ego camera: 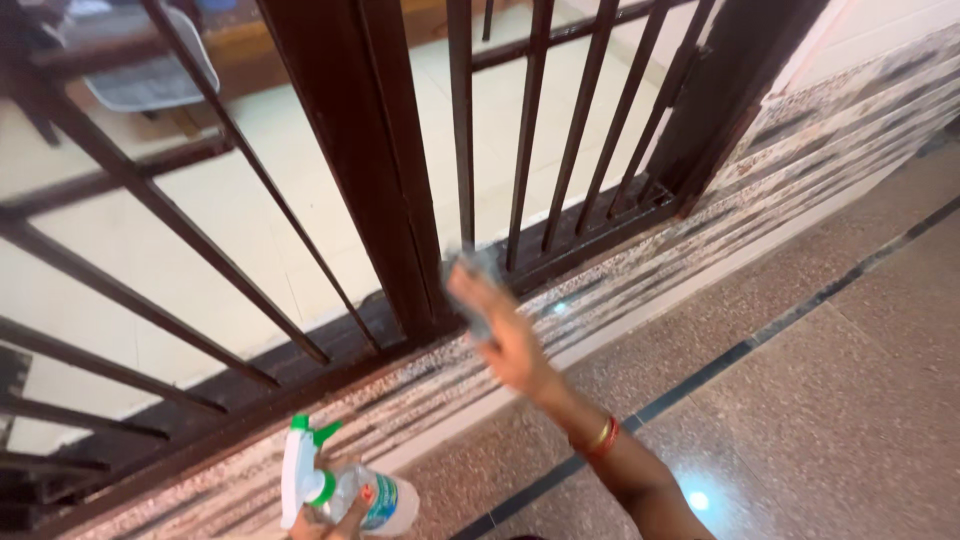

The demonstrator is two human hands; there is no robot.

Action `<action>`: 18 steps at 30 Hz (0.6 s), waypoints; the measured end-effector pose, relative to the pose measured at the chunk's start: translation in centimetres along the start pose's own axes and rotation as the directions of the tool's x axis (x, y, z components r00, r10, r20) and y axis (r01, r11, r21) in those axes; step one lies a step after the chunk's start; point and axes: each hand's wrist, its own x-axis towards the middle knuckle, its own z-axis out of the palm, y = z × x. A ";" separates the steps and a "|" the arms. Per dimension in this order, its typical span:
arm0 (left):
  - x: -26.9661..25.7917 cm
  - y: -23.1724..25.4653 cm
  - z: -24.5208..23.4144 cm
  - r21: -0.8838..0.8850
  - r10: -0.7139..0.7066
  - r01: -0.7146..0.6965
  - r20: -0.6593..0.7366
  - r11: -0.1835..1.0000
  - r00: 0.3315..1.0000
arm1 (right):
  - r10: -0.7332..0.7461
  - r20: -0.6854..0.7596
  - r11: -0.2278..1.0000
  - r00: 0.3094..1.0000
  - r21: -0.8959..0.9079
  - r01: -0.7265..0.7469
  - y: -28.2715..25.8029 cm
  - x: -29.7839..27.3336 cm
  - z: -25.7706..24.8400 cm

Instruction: The person cleans the metal grills of a window using a spray bottle and a cloth, wiping both the bars and the frame.

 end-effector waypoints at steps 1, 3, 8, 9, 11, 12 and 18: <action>-0.5 0.4 0.2 -0.004 0.007 -0.007 -0.001 1.000 1.000 | -0.005 -0.101 0.999 0.995 -0.038 0.002 -0.2 1.5 -1.0; -1.8 1.4 0.8 -0.013 0.031 -0.031 -0.010 0.999 0.999 | -0.091 -0.219 0.995 0.971 -0.046 0.083 -0.2 4.9 -2.6; -4.2 3.5 1.7 -0.123 -0.052 0.042 -0.077 0.992 0.996 | 0.053 -0.188 0.950 0.981 0.313 0.009 1.5 12.4 -2.1; -4.3 3.7 1.6 -0.157 -0.081 0.066 -0.094 0.985 0.992 | 0.087 -0.250 0.931 0.964 0.365 0.010 2.1 13.4 -1.4; -4.8 4.1 1.7 -0.139 -0.081 0.066 -0.109 0.988 0.991 | 0.171 -0.360 0.885 0.917 0.466 0.019 3.6 14.6 0.4; -4.9 4.3 1.7 -0.130 -0.080 0.065 -0.117 0.989 0.990 | 0.165 -0.392 0.886 0.905 0.463 0.039 4.3 14.4 1.2; -5.3 4.9 2.2 -0.021 -0.037 0.034 -0.155 0.999 0.987 | 0.263 -0.376 0.891 0.888 0.448 -0.074 9.7 7.7 4.3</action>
